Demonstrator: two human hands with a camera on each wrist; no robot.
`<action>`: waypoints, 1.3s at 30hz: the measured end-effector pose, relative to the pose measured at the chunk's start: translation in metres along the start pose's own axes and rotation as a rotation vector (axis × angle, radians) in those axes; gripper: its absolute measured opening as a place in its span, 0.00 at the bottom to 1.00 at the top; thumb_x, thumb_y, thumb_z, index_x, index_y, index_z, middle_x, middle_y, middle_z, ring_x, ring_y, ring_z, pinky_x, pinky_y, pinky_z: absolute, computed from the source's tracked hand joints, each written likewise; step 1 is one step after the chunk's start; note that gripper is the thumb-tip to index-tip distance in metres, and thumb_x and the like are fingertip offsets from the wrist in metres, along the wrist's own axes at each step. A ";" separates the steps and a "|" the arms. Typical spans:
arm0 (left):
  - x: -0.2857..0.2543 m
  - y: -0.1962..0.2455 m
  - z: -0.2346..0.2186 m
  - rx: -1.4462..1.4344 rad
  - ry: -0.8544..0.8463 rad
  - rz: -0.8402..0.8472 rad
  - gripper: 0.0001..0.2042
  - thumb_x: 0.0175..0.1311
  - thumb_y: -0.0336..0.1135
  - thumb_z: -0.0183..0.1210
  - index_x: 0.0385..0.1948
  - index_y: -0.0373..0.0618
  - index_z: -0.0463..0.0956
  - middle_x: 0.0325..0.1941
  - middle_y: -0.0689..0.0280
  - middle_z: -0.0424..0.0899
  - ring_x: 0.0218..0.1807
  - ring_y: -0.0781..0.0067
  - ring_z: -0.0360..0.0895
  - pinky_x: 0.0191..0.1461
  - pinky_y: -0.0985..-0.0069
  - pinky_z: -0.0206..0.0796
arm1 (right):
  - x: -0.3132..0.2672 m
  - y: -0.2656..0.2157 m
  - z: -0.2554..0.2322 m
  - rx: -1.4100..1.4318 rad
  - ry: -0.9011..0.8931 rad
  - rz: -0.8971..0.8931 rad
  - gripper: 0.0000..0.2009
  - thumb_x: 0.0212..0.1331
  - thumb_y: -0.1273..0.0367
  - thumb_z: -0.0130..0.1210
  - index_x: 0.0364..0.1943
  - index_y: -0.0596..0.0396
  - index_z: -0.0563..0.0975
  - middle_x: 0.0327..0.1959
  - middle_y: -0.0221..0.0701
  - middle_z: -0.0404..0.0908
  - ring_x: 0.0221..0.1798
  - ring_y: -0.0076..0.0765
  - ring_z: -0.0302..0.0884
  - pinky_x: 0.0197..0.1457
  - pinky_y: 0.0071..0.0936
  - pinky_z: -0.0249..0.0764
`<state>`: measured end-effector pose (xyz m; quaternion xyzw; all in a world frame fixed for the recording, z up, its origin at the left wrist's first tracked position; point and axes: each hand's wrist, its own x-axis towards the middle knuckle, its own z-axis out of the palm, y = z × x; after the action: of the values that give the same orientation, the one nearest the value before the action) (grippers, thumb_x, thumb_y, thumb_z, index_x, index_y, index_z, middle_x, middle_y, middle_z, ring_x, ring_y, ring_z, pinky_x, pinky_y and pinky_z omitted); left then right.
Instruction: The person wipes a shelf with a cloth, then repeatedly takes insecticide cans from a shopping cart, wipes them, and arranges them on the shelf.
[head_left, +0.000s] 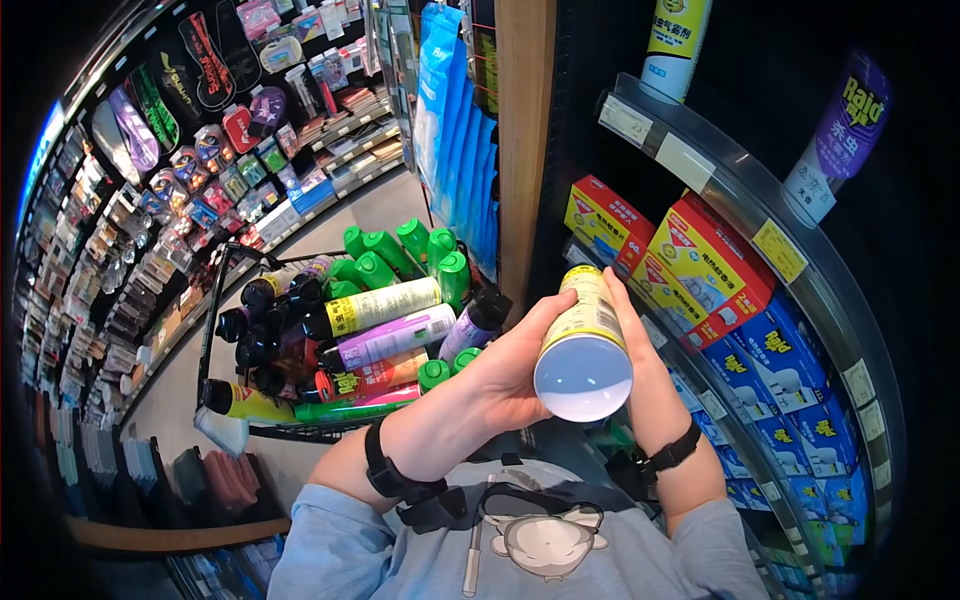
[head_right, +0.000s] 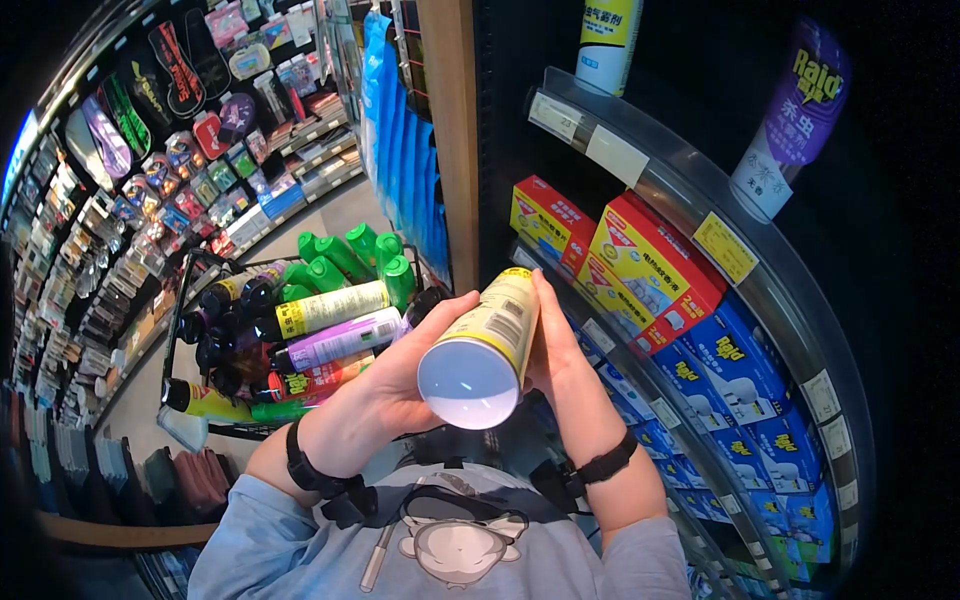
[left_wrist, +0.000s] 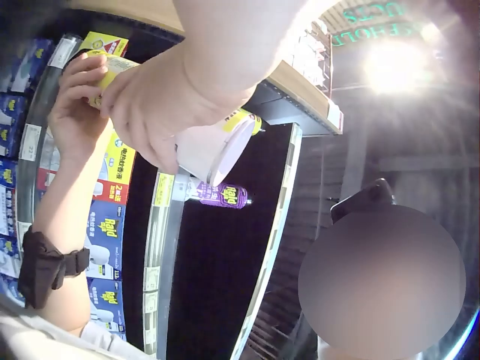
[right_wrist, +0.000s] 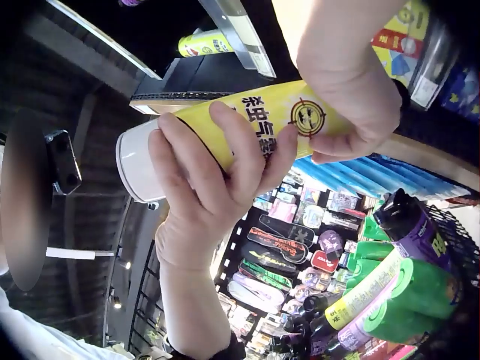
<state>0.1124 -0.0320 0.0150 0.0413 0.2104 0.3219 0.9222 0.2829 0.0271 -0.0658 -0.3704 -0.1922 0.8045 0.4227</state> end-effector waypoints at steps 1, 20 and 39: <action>0.001 -0.003 0.000 0.003 0.025 0.035 0.25 0.71 0.53 0.50 0.58 0.44 0.70 0.51 0.54 0.80 0.49 0.59 0.82 0.55 0.55 0.76 | -0.002 -0.001 0.002 0.013 -0.001 -0.014 0.34 0.58 0.35 0.46 0.53 0.50 0.73 0.44 0.38 0.81 0.42 0.39 0.82 0.48 0.41 0.78; 0.000 -0.010 -0.003 0.357 -0.068 -0.124 0.37 0.65 0.71 0.37 0.52 0.43 0.73 0.37 0.54 0.85 0.30 0.60 0.85 0.28 0.67 0.80 | -0.009 -0.038 0.029 -0.057 -0.079 0.079 0.19 0.62 0.51 0.56 0.44 0.51 0.74 0.34 0.35 0.82 0.32 0.37 0.83 0.38 0.38 0.82; 0.005 -0.014 -0.004 0.610 0.076 0.041 0.38 0.62 0.64 0.48 0.65 0.42 0.61 0.58 0.49 0.76 0.57 0.49 0.77 0.63 0.49 0.67 | -0.010 -0.048 0.037 -0.133 -0.142 -0.084 0.22 0.60 0.51 0.57 0.47 0.56 0.76 0.33 0.35 0.83 0.30 0.33 0.83 0.35 0.32 0.82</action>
<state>0.1224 -0.0402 0.0061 0.3083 0.3307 0.2639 0.8520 0.2840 0.0469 -0.0073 -0.3312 -0.2898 0.7958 0.4159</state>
